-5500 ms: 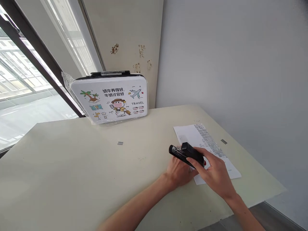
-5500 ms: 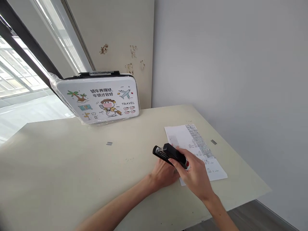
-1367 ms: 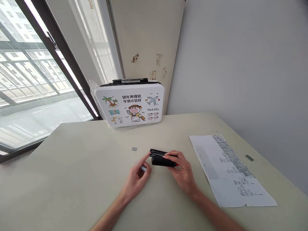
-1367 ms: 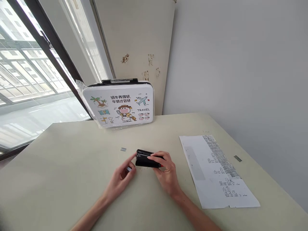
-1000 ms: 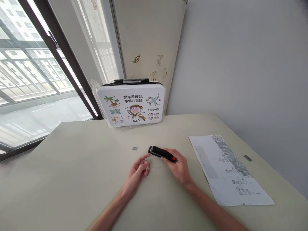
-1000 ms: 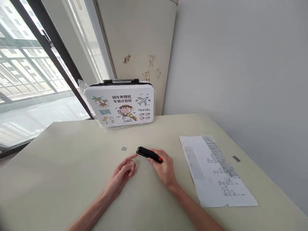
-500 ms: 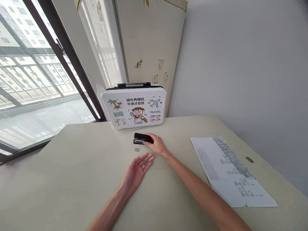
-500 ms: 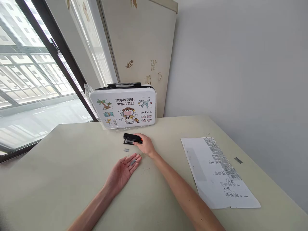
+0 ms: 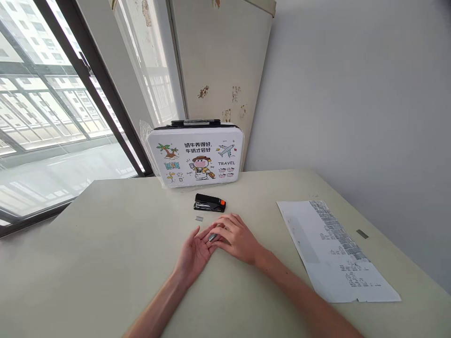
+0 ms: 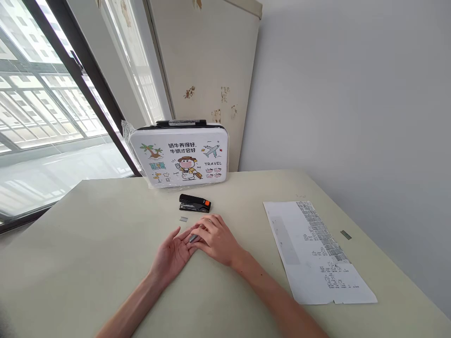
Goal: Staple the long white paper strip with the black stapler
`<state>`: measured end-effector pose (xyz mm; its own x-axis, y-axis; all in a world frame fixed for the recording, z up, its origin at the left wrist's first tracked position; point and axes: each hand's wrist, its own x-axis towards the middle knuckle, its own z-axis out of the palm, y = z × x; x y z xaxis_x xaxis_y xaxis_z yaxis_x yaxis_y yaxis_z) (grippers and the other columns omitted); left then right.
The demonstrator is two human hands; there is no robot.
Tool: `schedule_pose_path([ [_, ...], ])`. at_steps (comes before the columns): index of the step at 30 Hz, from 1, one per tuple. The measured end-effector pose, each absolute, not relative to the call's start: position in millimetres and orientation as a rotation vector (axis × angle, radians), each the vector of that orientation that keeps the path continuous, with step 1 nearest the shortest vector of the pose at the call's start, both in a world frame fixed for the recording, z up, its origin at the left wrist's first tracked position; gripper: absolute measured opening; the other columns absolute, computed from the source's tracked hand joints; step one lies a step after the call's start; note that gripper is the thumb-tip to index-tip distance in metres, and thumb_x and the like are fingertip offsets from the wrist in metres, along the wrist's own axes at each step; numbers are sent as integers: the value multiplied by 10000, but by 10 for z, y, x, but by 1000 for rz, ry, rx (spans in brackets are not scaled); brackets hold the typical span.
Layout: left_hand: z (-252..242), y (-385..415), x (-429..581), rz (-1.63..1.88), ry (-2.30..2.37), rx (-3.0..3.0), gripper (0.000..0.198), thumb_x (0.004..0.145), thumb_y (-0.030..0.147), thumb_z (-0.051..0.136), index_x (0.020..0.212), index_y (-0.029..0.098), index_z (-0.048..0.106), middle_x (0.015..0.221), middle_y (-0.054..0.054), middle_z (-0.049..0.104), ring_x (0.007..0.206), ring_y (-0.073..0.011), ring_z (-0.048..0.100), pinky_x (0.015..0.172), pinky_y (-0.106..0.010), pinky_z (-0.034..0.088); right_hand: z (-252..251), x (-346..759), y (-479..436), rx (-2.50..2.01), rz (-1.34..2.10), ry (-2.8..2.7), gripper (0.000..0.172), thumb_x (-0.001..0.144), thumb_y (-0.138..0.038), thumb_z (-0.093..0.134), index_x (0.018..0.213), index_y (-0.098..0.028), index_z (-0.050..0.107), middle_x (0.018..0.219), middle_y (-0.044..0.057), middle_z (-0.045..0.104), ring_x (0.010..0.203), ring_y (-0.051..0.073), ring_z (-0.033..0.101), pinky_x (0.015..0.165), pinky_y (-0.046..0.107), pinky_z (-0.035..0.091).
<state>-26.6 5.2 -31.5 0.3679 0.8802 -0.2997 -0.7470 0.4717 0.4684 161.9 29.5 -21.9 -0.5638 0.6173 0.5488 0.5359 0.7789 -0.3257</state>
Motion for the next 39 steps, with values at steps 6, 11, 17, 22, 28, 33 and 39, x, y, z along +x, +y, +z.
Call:
schedule_pose_path([
  [6, -275, 24, -250, 986, 559, 333, 424, 1072, 334, 482, 1287, 32, 687, 1308, -199, 710, 1132, -249, 709, 1065, -366, 497, -204, 1691, 152, -850, 160, -2221, 75, 1009, -263, 657, 1060, -260, 711, 1104, 39, 742, 1093, 199, 645, 961, 389, 503],
  [11, -236, 4, -219, 938, 587, 417, 467, 1071, 385, 481, 1297, 29, 680, 1384, -226, 662, 1321, -330, 616, 1198, -459, 384, -149, 2147, -43, -974, 192, -2082, 119, 1023, -276, 631, 1124, -281, 695, 1117, 40, 742, 1108, 218, 664, 980, 416, 512],
  [17, -246, 14, -231, 943, 683, 445, 396, 1053, 375, 536, 1244, 70, 701, 1391, -205, 665, 1315, -341, 623, 1217, -485, 365, -225, 3436, -313, -1529, 90, -1740, 270, 1015, -487, 570, 1154, -292, 694, 1182, 63, 731, 1102, 282, 689, 956, 467, 542],
  [22, -204, 27, -213, 947, 750, 459, 338, 1047, 352, 557, 1168, 89, 731, 1347, -197, 694, 1242, -314, 671, 1163, -458, 430, -422, 4518, -647, -2005, -124, -1326, 412, 947, -644, 529, 1060, -293, 712, 1152, 105, 753, 987, 365, 714, 773, 490, 536],
  [28, -170, 43, -200, 947, 798, 478, 283, 1040, 333, 578, 1105, 123, 757, 1244, -160, 746, 1117, -256, 714, 1059, -397, 506, -858, 5227, -807, -2238, -166, -1227, 604, 876, -741, 457, 984, -234, 768, 1091, 188, 735, 921, 405, 698, 761, 535, 508],
  [33, -186, 47, -207, 959, 802, 479, 237, 1008, 314, 637, 1057, 127, 775, 1094, -119, 775, 987, -220, 721, 948, -351, 550, -916, 5128, -764, -2189, -186, -1236, 663, 872, -763, 434, 1001, -203, 764, 1058, 176, 739, 1113, 412, 647, 899, 558, 491],
  [39, -183, 39, -200, 966, 766, 480, 186, 957, 280, 707, 1028, 122, 775, 986, -86, 742, 884, -183, 689, 853, -311, 558, -443, 4362, -705, -1995, 27, -1417, 458, 966, -632, 494, 1112, -260, 718, 1259, 117, 715, 1121, 328, 670, 847, 457, 549],
])
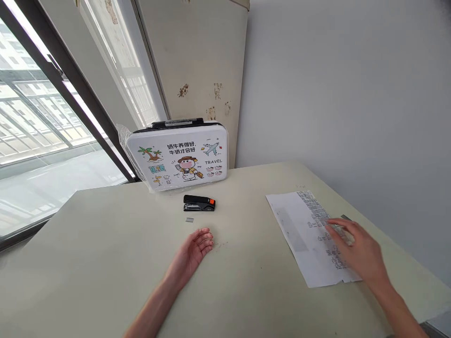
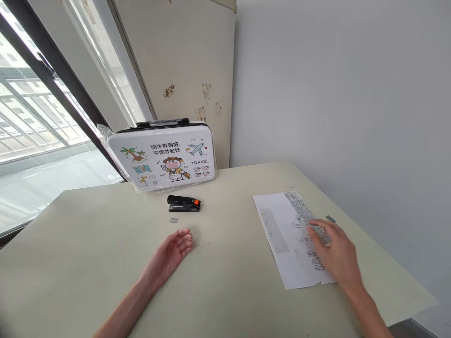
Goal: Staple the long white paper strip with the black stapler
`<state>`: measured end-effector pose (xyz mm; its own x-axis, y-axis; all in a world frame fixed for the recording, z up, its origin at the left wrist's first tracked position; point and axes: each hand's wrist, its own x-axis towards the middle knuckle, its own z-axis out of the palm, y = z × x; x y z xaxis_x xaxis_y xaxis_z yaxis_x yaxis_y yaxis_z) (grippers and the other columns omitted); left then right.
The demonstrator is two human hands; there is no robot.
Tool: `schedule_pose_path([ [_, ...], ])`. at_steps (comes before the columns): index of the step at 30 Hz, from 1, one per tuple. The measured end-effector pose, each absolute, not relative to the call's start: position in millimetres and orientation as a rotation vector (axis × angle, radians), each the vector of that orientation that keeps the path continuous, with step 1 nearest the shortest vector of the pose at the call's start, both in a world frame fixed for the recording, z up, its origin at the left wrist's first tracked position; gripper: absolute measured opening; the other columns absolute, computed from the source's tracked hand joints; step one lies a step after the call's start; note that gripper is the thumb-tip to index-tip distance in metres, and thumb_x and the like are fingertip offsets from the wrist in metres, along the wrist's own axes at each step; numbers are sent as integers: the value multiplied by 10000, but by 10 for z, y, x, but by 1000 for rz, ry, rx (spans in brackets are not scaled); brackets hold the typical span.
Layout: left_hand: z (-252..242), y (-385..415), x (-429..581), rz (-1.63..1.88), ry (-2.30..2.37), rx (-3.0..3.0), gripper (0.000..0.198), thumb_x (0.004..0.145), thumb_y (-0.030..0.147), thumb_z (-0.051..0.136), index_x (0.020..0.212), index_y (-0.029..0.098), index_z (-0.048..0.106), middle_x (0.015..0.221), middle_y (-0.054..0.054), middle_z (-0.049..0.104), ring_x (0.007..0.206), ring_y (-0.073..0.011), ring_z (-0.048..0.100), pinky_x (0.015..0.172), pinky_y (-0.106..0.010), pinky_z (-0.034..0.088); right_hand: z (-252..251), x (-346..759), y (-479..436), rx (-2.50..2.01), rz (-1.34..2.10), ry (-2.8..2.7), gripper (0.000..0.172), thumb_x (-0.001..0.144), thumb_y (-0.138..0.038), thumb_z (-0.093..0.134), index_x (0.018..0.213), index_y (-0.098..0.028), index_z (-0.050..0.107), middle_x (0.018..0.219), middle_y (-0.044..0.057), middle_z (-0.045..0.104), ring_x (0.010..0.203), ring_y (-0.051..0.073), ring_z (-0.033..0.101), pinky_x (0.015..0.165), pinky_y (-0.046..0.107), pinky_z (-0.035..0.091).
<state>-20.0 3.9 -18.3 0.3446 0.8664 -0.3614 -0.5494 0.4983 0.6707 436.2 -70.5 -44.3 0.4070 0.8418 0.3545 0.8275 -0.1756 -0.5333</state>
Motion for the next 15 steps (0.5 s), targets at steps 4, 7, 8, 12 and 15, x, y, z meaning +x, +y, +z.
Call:
schedule_pose_path([
  [4, -203, 41, -200, 965, 742, 495, 160, 910, 280, 764, 961, 128, 761, 939, -71, 701, 854, -173, 655, 835, -300, 542, -240, 3564, -712, -1737, 385, -1680, 324, 1013, -540, 510, 1146, -311, 697, 1313, 43, 703, 1188, 260, 676, 960, 425, 587],
  [7, -199, 30, -194, 972, 728, 530, 205, 910, 296, 766, 795, 138, 704, 865, -59, 658, 807, -161, 614, 802, -293, 524, -265, 2985, -819, -1546, 618, -1889, 266, 1053, -442, 497, 1199, -319, 681, 1398, 39, 665, 1290, 234, 635, 1059, 422, 566],
  [8, -194, 25, -191, 976, 728, 540, 252, 916, 302, 758, 739, 145, 670, 839, -54, 643, 783, -156, 597, 787, -291, 517, -300, 2833, -865, -1484, 640, -1949, 252, 1056, -406, 504, 1210, -313, 681, 1415, 40, 658, 1337, 234, 605, 1089, 427, 552],
  [12, -178, 7, -183, 974, 732, 567, 370, 933, 323, 731, 640, 170, 565, 797, -47, 611, 733, -150, 550, 774, -297, 497, -467, 2518, -999, -1344, 502, -2146, 262, 1043, -278, 536, 1259, -301, 681, 1486, 26, 618, 1467, 252, 482, 1170, 474, 492],
  [15, -186, 2, -183, 963, 738, 574, 379, 944, 356, 719, 651, 173, 563, 803, -50, 614, 743, -155, 552, 779, -299, 490, -534, 2510, -1014, -1349, 396, -2182, 303, 1034, -246, 540, 1303, -303, 666, 1537, 22, 571, 1465, 247, 486, 1163, 466, 505],
])
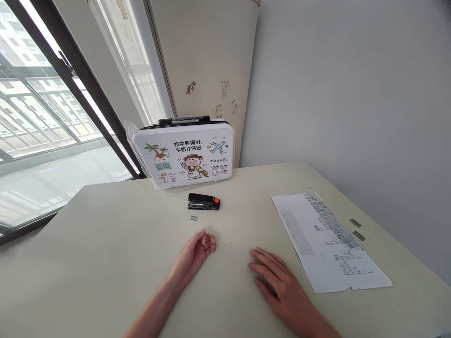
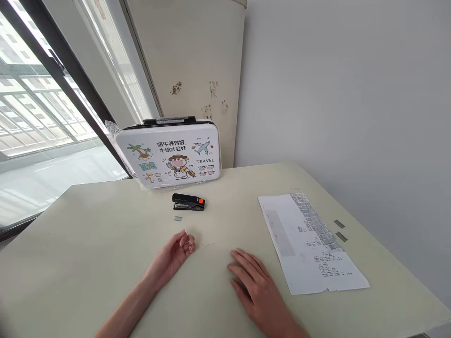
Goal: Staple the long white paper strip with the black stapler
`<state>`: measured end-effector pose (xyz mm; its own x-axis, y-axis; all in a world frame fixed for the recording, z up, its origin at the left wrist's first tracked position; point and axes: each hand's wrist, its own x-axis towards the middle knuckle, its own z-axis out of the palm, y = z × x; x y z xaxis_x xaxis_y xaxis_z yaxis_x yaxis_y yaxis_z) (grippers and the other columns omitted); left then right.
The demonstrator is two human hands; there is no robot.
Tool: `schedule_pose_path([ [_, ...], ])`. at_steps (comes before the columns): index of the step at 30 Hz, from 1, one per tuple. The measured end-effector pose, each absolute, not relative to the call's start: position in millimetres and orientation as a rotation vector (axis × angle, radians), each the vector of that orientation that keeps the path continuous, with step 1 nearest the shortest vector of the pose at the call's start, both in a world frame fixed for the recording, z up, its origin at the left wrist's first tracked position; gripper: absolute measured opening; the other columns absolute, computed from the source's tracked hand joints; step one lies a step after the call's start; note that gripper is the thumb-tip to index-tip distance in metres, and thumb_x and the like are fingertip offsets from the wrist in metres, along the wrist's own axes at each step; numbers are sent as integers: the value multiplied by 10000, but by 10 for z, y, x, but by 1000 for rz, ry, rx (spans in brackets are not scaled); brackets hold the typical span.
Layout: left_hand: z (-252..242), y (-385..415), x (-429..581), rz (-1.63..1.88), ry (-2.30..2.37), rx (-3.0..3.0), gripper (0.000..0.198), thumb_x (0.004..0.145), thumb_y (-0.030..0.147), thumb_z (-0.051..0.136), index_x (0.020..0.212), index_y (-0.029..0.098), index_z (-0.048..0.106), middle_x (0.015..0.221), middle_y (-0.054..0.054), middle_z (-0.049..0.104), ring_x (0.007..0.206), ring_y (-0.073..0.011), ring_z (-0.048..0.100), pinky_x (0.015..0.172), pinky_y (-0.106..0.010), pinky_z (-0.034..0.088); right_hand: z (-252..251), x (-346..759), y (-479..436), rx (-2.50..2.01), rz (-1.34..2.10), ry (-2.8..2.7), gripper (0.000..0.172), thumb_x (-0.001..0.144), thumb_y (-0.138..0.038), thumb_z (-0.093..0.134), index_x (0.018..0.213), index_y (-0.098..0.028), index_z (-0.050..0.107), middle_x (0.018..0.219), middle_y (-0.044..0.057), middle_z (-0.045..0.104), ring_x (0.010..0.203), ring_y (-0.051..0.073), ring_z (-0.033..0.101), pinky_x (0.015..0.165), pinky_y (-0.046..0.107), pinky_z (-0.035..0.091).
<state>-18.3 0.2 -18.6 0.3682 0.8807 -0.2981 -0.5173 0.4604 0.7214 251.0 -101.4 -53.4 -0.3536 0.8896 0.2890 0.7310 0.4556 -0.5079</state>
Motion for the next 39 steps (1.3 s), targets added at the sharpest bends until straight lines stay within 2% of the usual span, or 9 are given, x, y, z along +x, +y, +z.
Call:
schedule_pose_path([
  [5, -218, 3, -189, 960, 736, 555, 298, 930, 331, 730, 711, 162, 618, 814, -50, 625, 742, -157, 557, 772, -300, 488, -561, 2539, -988, -1367, 372, -2175, 290, 1040, -248, 529, 1293, -287, 666, 1523, 42, 583, 1439, 250, 517, 1146, 460, 525],
  [12, -241, 9, -189, 959, 722, 534, 226, 943, 280, 701, 761, 154, 655, 823, -49, 631, 755, -150, 564, 774, -288, 489, -547, 2588, -1010, -1356, 421, -2139, 295, 1039, -269, 520, 1287, -310, 676, 1518, 14, 587, 1418, 248, 542, 1128, 447, 546],
  [17, -239, -5, -186, 962, 717, 532, 213, 946, 278, 699, 779, 148, 672, 817, -51, 632, 766, -152, 573, 783, -285, 491, -599, 3136, -1017, -1657, 166, -1850, 332, 1042, -444, 497, 1290, -327, 684, 1468, 33, 620, 1362, 309, 583, 1094, 569, 542],
  [22, -248, -15, -185, 963, 711, 524, 213, 941, 279, 708, 783, 140, 675, 818, -56, 643, 757, -149, 581, 777, -282, 487, -826, 3908, -1030, -1919, 34, -1712, 531, 1022, -598, 419, 1436, -304, 576, 1581, 41, 512, 1464, 358, 467, 1100, 629, 508],
  [26, -249, -24, -194, 964, 708, 523, 213, 942, 285, 709, 792, 137, 682, 822, -55, 641, 759, -149, 581, 787, -289, 483, -1017, 4118, -1029, -1884, 58, -1907, 587, 1035, -580, 398, 1555, -312, 450, 1667, 17, 389, 1539, 344, 350, 1219, 644, 363],
  [29, -251, -30, -201, 965, 703, 523, 216, 938, 300, 716, 796, 140, 686, 825, -54, 639, 762, -151, 582, 787, -292, 482, -1090, 4062, -1022, -1909, 41, -2013, 623, 1047, -568, 370, 1623, -334, 337, 1722, 2, 255, 1579, 342, 250, 1248, 663, 286],
  [35, -260, -28, -207, 967, 702, 530, 212, 941, 299, 713, 798, 144, 691, 829, -56, 639, 769, -156, 583, 796, -293, 479, -1131, 4024, -1008, -1975, -31, -2048, 685, 1020, -629, 373, 1646, -372, 267, 1748, -17, 130, 1585, 365, 211, 1236, 674, 297],
  [39, -258, -30, -202, 974, 702, 546, 218, 940, 313, 713, 797, 149, 694, 824, -55, 636, 768, -161, 580, 798, -295, 473, -1117, 4016, -997, -1959, -54, -2047, 696, 1017, -627, 384, 1651, -379, 241, 1746, -16, 142, 1580, 363, 229, 1243, 669, 284],
])
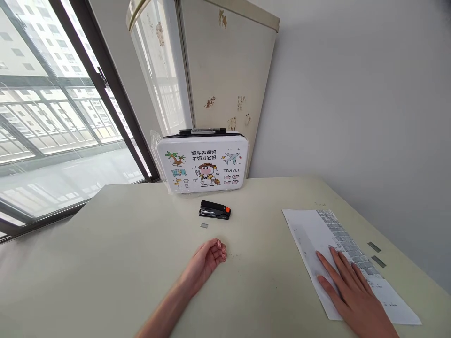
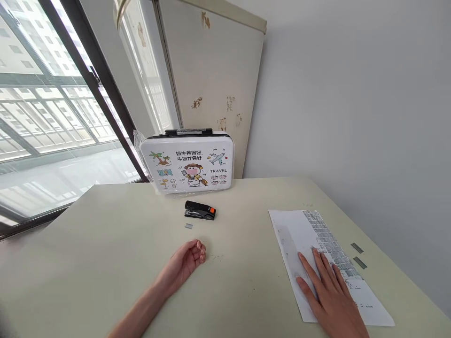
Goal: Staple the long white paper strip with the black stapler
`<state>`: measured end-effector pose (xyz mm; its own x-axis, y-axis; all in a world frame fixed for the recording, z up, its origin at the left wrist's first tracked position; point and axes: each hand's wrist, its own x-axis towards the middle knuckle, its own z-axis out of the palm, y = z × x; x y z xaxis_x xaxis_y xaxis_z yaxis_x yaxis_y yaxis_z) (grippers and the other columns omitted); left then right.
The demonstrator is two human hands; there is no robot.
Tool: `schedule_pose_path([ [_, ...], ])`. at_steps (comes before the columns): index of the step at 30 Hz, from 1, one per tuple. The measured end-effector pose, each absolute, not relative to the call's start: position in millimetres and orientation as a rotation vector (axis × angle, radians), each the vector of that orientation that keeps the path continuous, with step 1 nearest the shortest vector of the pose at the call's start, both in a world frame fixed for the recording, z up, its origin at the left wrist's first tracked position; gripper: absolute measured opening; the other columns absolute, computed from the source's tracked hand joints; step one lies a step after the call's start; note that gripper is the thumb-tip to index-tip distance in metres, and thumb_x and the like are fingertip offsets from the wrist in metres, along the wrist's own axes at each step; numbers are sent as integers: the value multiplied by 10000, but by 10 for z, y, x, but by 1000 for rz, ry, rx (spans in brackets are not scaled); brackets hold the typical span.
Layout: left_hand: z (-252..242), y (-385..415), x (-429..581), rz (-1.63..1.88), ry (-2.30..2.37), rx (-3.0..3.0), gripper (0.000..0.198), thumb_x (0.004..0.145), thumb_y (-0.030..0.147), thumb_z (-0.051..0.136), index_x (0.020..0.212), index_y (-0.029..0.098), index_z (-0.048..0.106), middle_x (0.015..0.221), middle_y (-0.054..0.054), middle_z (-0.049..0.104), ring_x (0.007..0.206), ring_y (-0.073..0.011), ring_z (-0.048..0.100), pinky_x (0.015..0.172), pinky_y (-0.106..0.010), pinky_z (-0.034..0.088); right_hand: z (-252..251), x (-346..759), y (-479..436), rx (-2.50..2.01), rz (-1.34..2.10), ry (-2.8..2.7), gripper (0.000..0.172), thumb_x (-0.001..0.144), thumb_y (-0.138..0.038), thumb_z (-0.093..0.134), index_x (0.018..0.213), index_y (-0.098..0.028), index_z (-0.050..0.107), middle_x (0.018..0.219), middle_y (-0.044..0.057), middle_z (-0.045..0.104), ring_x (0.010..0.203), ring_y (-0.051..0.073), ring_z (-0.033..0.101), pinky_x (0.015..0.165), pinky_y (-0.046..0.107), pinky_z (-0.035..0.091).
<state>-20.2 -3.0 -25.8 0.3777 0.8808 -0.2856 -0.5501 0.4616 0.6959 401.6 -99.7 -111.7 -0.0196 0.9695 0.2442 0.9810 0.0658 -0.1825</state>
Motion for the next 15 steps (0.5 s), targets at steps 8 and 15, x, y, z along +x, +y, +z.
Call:
schedule_pose_path([
  [8, -129, -163, -130, 1052, 951, 1285, 316, 1007, 458, 602, 865, 201, 718, 975, -103, 710, 946, -251, 620, 909, -350, 459, -1220, 2833, -1306, -1604, 23, -2081, 714, 984, -487, 558, 1632, -458, 259, 1708, -12, 275, 1506, 439, 372, 1115, 721, 451],
  [15, -107, -331, -103, 656, 929, 2112, 541, 974, 399, 670, 1496, 326, 552, 1641, -75, 421, 1572, -374, 218, 1258, -625, 156, -1011, 2654, -1320, -1563, 134, -2043, 702, 1024, -392, 515, 1654, -414, 205, 1706, 2, 274, 1495, 399, 402, 1009, 590, 600],
])
